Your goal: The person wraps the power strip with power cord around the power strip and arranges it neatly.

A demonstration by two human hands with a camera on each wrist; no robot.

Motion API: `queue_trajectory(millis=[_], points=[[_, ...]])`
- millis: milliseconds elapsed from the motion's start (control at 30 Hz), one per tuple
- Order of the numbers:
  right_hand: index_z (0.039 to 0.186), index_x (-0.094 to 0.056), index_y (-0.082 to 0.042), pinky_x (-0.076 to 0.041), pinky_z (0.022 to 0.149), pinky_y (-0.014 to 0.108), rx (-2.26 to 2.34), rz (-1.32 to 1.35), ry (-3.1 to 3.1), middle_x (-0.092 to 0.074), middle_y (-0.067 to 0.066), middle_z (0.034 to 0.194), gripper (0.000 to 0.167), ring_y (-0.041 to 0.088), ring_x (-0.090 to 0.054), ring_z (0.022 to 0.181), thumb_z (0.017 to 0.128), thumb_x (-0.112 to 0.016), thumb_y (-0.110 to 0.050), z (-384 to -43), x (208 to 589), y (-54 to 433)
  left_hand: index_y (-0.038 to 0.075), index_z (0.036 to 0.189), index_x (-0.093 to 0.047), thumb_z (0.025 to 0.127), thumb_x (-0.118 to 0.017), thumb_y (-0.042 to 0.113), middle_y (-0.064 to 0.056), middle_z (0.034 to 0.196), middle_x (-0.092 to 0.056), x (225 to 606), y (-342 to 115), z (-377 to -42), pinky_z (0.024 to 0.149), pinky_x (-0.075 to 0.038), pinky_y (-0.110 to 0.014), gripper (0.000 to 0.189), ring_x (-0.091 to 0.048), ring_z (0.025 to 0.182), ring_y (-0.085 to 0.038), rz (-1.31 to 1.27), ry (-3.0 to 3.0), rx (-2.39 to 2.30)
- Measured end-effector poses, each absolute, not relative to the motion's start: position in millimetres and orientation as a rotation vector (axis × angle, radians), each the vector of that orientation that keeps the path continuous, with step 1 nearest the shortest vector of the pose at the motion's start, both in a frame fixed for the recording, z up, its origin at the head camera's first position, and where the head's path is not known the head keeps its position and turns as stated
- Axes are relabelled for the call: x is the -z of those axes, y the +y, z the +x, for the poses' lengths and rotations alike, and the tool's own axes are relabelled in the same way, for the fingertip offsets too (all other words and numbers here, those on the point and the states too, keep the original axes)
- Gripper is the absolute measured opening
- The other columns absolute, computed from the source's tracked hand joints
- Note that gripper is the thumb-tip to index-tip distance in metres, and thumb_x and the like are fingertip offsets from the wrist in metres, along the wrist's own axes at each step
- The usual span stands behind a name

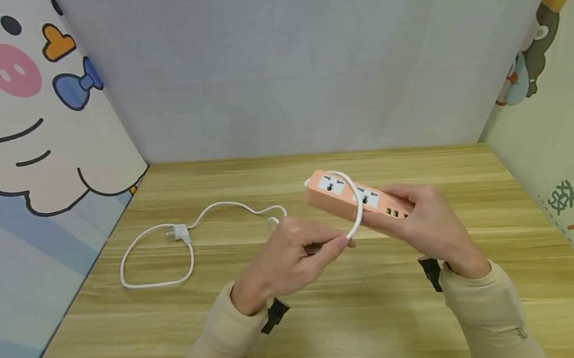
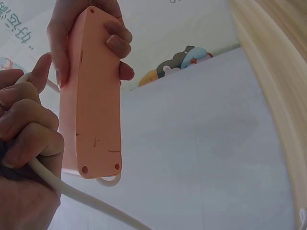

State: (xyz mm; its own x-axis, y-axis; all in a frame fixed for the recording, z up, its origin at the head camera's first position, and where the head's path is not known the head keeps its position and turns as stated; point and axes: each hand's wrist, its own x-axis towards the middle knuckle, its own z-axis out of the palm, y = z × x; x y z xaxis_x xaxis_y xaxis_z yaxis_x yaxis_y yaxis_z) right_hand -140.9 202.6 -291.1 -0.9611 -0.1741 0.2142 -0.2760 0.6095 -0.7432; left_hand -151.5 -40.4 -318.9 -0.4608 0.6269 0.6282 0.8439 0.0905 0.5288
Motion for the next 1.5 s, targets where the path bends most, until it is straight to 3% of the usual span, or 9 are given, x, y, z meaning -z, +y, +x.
queue_trajectory(millis=[467, 667, 833, 1033, 1333, 1500], points=[[0.119, -0.074, -0.015, -0.050, 0.060, 0.027, -1.365, 0.401, -2.657, -0.073, 0.008, 0.097, 0.037, 0.016, -0.061, 0.071, 0.087, -0.082, -0.032, -136, 287, 204, 0.007, 0.097, -0.080, 0.100, -0.059, 0.006, 0.003, 0.059, -0.049, 319, -44, -153, 0.049, -0.034, -0.017, 0.021, -0.040, 0.051, -0.004, -1.501, -2.155, 1.478], [0.118, -0.074, -0.015, -0.051, 0.059, 0.028, -1.372, 0.440, -2.631, -0.074, 0.006, 0.095, 0.034, 0.018, -0.062, 0.070, 0.087, -0.082, -0.029, -135, 285, 205, 0.007, 0.099, -0.079, 0.100, -0.059, 0.005, 0.005, 0.057, -0.042, 318, -45, -154, 0.047, -0.033, -0.022, 0.020, -0.036, 0.051, 0.001, -1.537, -2.169, 1.545], [0.118, -0.074, -0.017, -0.052, 0.059, 0.028, -1.432, 0.474, -2.613, -0.073, 0.006, 0.094, 0.032, 0.019, -0.063, 0.070, 0.088, -0.081, -0.026, -132, 281, 205, 0.007, 0.102, -0.079, 0.102, -0.057, 0.006, 0.007, 0.056, -0.035, 317, -46, -156, 0.048, -0.029, -0.018, 0.022, -0.030, 0.049, 0.001, -1.591, -2.178, 1.644], [0.119, -0.074, -0.016, -0.052, 0.062, 0.028, -1.452, 0.495, -2.610, -0.074, 0.005, 0.096, 0.032, 0.018, -0.063, 0.073, 0.088, -0.081, -0.022, -130, 281, 206, 0.005, 0.102, -0.078, 0.104, -0.055, 0.005, 0.004, 0.056, -0.039, 319, -47, -160, 0.048, -0.029, -0.019, 0.023, -0.031, 0.048, -0.003, -1.664, -2.198, 1.777], [0.121, -0.073, -0.014, -0.053, 0.063, 0.028, -1.525, 0.554, -2.593, -0.074, 0.005, 0.098, 0.034, 0.019, -0.063, 0.075, 0.088, -0.081, -0.016, -128, 279, 208, 0.007, 0.094, -0.078, 0.103, -0.058, 0.011, 0.002, 0.058, -0.044, 325, -47, -166, 0.046, -0.030, -0.023, 0.023, -0.033, 0.047, -0.007, -1.677, -2.242, 1.862], [0.120, -0.074, -0.014, -0.052, 0.064, 0.029, -1.597, 0.579, -2.585, -0.075, 0.004, 0.101, 0.033, 0.020, -0.063, 0.077, 0.087, -0.081, -0.014, -127, 278, 209, 0.009, 0.077, -0.072, 0.104, -0.057, 0.012, 0.002, 0.060, -0.051, 328, -45, -169, 0.047, -0.030, -0.022, 0.031, -0.034, 0.049, -0.007, -1.683, -2.300, 1.838]])
